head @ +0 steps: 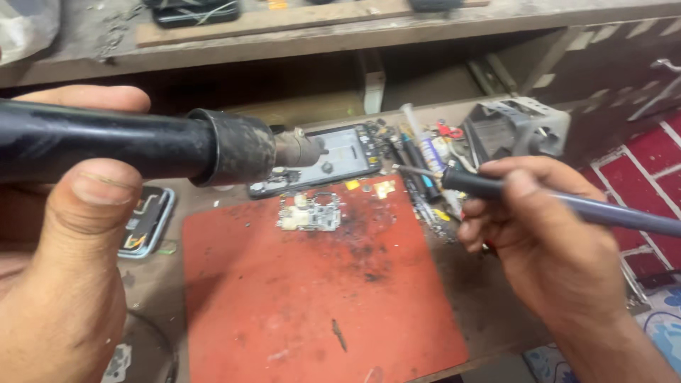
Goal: The person uses a hot air gun and a soldering iron to work on a small circuit board. They apply heat and solder to specific areas while using tweezers to adjust components. The work is performed on a red mat in a cluttered electronics repair workspace.
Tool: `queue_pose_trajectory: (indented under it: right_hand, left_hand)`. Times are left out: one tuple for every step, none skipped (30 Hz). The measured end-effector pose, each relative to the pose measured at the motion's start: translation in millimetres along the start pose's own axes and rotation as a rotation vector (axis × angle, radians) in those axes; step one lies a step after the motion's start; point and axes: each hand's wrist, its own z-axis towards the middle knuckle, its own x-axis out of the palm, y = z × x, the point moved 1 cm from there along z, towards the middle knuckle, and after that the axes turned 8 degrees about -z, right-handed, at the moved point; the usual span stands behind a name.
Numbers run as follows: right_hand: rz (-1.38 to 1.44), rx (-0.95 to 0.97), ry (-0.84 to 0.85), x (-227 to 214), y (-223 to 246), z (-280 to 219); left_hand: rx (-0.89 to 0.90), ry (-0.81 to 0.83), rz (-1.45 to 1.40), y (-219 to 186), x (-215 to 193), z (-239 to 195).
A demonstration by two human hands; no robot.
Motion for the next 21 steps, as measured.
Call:
queue_pose_trajectory:
  right_hand:
    - [-0.033, 0.020, -0.007, 7.8, -2.7, 2.6]
    - [-0.066, 0.041, -0.014, 15.1, -5.5, 5.2]
    - [-0.099, 0.059, -0.023, 21.5, -7.8, 6.9]
    - [-0.147, 0.061, -0.003, 27.5, -9.5, 8.8]
    - [-0.195, 0.063, 0.016, 32.9, -10.9, 11.0]
    - [-0.243, 0.064, 0.035, 37.9, -12.3, 12.7]
    - [-0.318, 0.063, 0.029, 42.2, -13.2, 13.6]
    - [-0.393, 0.061, 0.024, 45.9, -14.0, 14.5]
    - [-0.467, 0.059, 0.019, 49.2, -14.9, 15.0]
    - [-0.499, 0.049, 0.006, 51.8, -15.1, 14.6]
    - [-0.528, 0.039, -0.007, 54.5, -15.2, 13.5]
    - [-0.557, 0.028, -0.019, 56.9, -15.1, 12.6]
    - [-0.577, 0.010, -0.030, 58.5, -14.6, 11.7]
    - [-0.596, -0.009, -0.041, 59.7, -13.8, 10.6]
    - [-0.615, -0.027, -0.053, 61.2, -13.5, 9.8]
    - [-0.677, -0.057, -0.050, 63.3, -13.8, 9.3]
    - [-0.740, -0.091, -0.051, 65.4, -13.6, 9.2]
    - [-0.802, -0.125, -0.051, 67.1, -13.1, 9.3]
    - [-0.841, -0.147, -0.046, 68.5, -12.3, 8.3]
    - [-0.880, -0.169, -0.040, 69.9, -11.3, 6.5]
    - [-0.918, -0.192, -0.033, 71.4, -10.8, 5.0]
  left_hand:
    - [-0.006, -0.007, 0.023, -0.1, -5.9, 1.1]
    - [-0.012, -0.014, 0.045, -0.5, -10.6, 1.9]
    - [-0.017, -0.016, 0.062, -0.8, -13.4, 1.9]
    - [-0.022, -0.019, 0.078, -1.2, -15.6, 1.9]
    - [-0.027, -0.019, 0.090, -1.2, -16.7, 1.5]
    - [-0.026, -0.021, 0.059, -0.2, -16.6, 1.5]
    - [-0.027, -0.022, 0.027, 0.9, -16.1, 1.5]
    - [-0.022, -0.025, -0.047, 4.0, -13.6, 1.9]
    - [-0.020, -0.030, -0.088, 5.9, -12.6, 1.7]
    - [-0.017, -0.035, -0.130, 8.0, -11.4, 1.3]
    - [-0.015, -0.042, -0.137, 10.9, -10.4, 2.4]
    - [-0.002, -0.042, -0.137, 12.2, -10.2, 2.3]
    - [0.009, -0.042, -0.137, 13.8, -9.8, 2.0]
    - [0.031, -0.036, -0.130, 15.3, -9.3, 1.4]
    - [0.049, -0.030, -0.118, 16.5, -8.8, 0.9]
    - [0.066, -0.025, -0.107, 17.6, -8.0, 0.3]
    - [0.083, -0.022, -0.093, 18.3, -6.7, -0.1]
    - [0.091, -0.023, -0.087, 18.9, -5.9, 0.2]
    - [0.097, -0.024, -0.081, 19.1, -4.9, 0.0]
    - [0.094, -0.030, -0.084, 19.6, -3.6, -0.1]
    - [0.085, -0.033, -0.087, 20.1, -2.5, -0.3]
